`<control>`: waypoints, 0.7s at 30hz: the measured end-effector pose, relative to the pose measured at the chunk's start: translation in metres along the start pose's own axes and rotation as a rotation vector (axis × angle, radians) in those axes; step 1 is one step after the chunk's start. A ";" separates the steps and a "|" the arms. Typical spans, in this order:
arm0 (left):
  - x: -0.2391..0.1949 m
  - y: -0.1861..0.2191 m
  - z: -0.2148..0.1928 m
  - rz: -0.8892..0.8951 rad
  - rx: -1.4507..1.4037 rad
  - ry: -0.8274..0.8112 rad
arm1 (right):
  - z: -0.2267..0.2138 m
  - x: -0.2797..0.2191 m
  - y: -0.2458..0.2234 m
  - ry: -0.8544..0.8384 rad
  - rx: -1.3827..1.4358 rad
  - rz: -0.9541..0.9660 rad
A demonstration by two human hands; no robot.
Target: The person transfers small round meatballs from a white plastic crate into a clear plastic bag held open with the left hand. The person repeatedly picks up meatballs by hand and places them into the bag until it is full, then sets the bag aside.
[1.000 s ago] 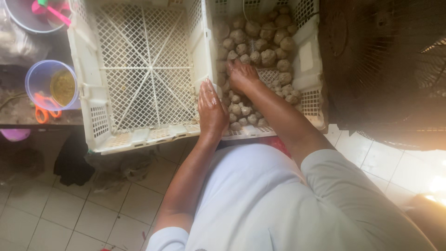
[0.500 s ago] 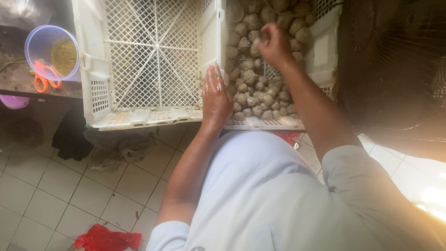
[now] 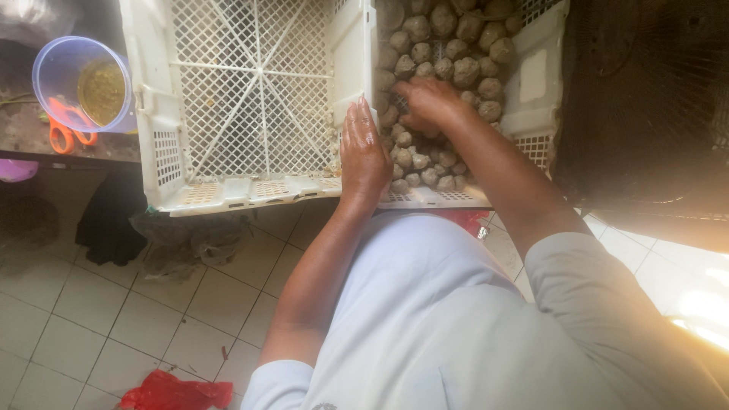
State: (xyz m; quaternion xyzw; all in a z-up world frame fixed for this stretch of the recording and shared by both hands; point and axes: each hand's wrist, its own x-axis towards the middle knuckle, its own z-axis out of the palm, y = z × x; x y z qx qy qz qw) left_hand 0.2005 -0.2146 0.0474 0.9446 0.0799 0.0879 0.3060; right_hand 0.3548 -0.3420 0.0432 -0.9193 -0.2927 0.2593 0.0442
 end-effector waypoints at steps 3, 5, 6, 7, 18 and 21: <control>0.002 0.000 -0.001 -0.005 -0.001 -0.012 | 0.009 0.005 -0.021 -0.099 0.167 0.092; 0.001 0.001 -0.002 -0.017 -0.018 -0.035 | 0.012 0.009 -0.028 -0.080 0.230 0.113; -0.002 0.001 -0.003 -0.005 -0.012 -0.035 | 0.015 0.009 -0.029 -0.070 0.264 0.126; -0.001 0.002 -0.004 0.010 -0.009 -0.028 | 0.013 0.012 -0.026 -0.072 0.220 0.145; -0.001 0.007 -0.012 0.020 -0.006 -0.051 | 0.023 0.040 0.078 0.555 0.601 0.006; -0.001 0.002 -0.009 0.007 -0.045 -0.047 | 0.025 0.013 0.108 0.647 0.593 0.277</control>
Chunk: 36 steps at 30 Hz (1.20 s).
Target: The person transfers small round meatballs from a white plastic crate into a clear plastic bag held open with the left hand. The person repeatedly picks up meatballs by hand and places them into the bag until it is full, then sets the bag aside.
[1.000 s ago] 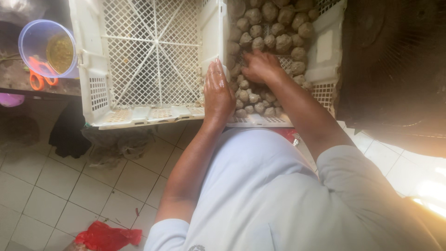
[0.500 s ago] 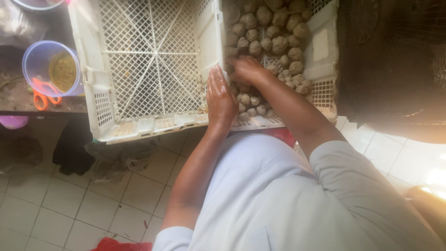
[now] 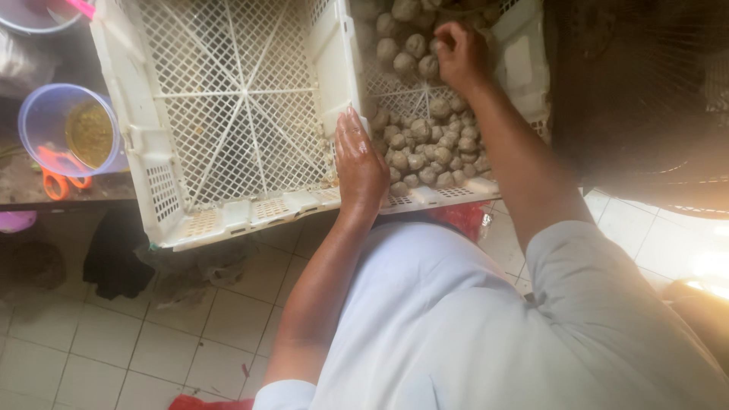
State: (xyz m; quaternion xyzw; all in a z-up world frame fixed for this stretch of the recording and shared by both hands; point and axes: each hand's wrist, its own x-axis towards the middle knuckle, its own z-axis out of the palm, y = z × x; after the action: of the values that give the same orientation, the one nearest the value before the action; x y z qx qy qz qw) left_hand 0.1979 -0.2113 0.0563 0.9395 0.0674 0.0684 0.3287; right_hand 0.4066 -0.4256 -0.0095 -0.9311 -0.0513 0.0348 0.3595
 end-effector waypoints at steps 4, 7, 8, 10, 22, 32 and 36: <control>0.001 -0.001 0.001 0.011 -0.016 0.007 | -0.010 -0.039 0.017 -0.398 -0.280 -0.086; 0.000 -0.001 0.001 -0.004 -0.024 -0.020 | 0.006 -0.059 0.016 -0.390 -0.376 -0.290; 0.001 -0.001 0.002 -0.006 -0.024 -0.031 | 0.008 -0.060 0.013 -0.368 -0.379 -0.236; 0.002 -0.001 0.004 -0.038 -0.016 -0.055 | 0.007 -0.064 0.002 -0.283 -0.417 -0.152; -0.001 -0.009 0.010 -0.002 0.010 -0.032 | -0.056 -0.156 -0.089 -0.837 -0.880 -0.124; -0.002 -0.013 0.014 0.032 -0.029 -0.001 | -0.027 -0.152 -0.055 -0.885 -0.926 -0.133; -0.002 -0.012 0.015 0.055 -0.010 0.006 | -0.019 -0.135 -0.047 -0.861 -1.178 -0.238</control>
State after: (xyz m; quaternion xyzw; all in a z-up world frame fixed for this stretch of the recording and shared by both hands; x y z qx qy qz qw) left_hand 0.1970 -0.2113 0.0367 0.9392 0.0423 0.0805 0.3311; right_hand 0.2713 -0.4198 0.0401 -0.8620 -0.2985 0.3243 -0.2505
